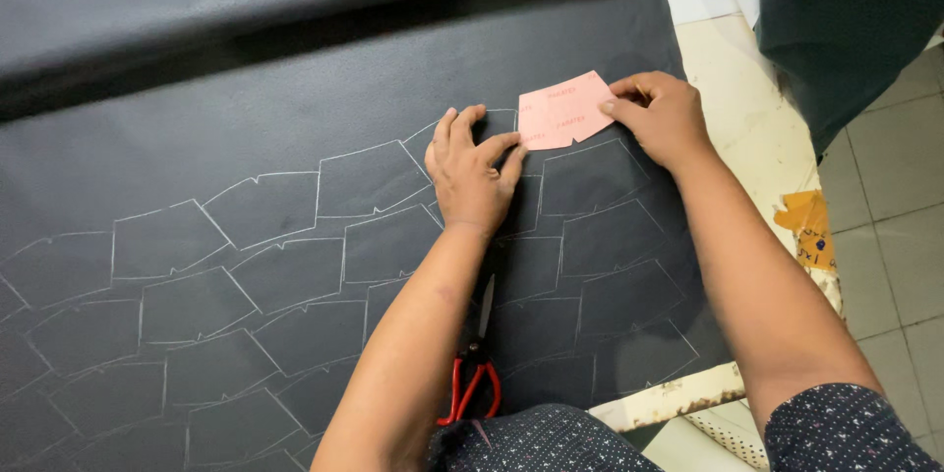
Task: The person places a pink paper template on a large sheet of dark fabric and uses a small stick to trace the template's outline onto the fabric. This process is repeated multiple times across the fabric surface.
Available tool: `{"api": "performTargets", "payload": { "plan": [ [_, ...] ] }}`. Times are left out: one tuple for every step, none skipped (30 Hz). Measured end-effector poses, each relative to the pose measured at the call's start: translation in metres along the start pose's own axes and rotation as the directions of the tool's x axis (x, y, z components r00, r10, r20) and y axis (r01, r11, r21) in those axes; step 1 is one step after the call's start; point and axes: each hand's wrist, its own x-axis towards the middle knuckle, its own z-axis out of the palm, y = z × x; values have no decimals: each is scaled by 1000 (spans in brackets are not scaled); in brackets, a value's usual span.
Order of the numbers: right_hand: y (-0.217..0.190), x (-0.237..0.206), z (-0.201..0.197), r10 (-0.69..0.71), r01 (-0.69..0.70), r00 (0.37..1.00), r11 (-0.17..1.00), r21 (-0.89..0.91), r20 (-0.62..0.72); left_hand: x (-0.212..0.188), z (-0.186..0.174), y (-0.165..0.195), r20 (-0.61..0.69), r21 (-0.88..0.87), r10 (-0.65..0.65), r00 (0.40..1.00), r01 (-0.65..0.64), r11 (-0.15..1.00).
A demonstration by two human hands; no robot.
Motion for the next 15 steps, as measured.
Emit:
{"api": "performTargets", "payload": {
  "plan": [
    [1, 0, 1, -30, 30, 1000, 999, -14, -9, -1, 1, 0, -6, 1, 3, 1000, -3, 1000],
    [2, 1, 2, -61, 61, 998, 998, -28, -18, -1, 2, -1, -9, -2, 2, 1000, -2, 1000],
    [3, 0, 2, -72, 71, 997, 997, -38, -20, -1, 3, -1, -12, -4, 2, 1000, -2, 1000],
    [4, 0, 3, -83, 82, 996, 996, -47, -21, -1, 4, -2, -17, -6, 1, 1000, -1, 1000],
    [4, -1, 3, -95, 94, 995, 994, -57, -21, 0, 4, -2, -19, -4, 7, 1000, -7, 1000],
    [4, -2, 3, -97, 95, 995, 994, -55, -26, 0, 5, -2, -20, -2, 11, 1000, -11, 1000],
    [4, -3, 3, -100, 98, 995, 994, -53, -31, 0, 5, -2, -22, 1, 17, 1000, -17, 1000],
    [4, -3, 3, -104, 102, 994, 994, -50, -36, 0, 5, -3, -24, 0, 19, 1000, -19, 1000],
    [4, -3, 3, -109, 107, 993, 993, -53, -39, 0, 5, -3, -25, -2, 22, 999, -22, 1000],
    [4, -3, 3, -114, 111, 993, 992, -56, -42, 0, 5, -3, -26, -5, 24, 999, -24, 1000],
    [5, -3, 3, -118, 116, 992, 991, -60, -46, 0, 5, -3, -29, -2, 25, 999, -25, 1000],
    [5, -3, 3, -119, 116, 992, 992, -56, -49, 0, 5, -4, -31, 0, 26, 999, -26, 1000],
    [6, -3, 3, -119, 116, 992, 992, -51, -52, -1, 6, -4, -33, 2, 27, 999, -27, 1000],
    [7, -3, 3, -119, 116, 991, 992, -46, -56, -1, 6, -4, -32, -1, 29, 999, -29, 1000],
    [8, -3, 4, -126, 124, 990, 991, -46, -55, -1, 6, -4, -31, -4, 31, 999, -31, 1000]
  ]
}}
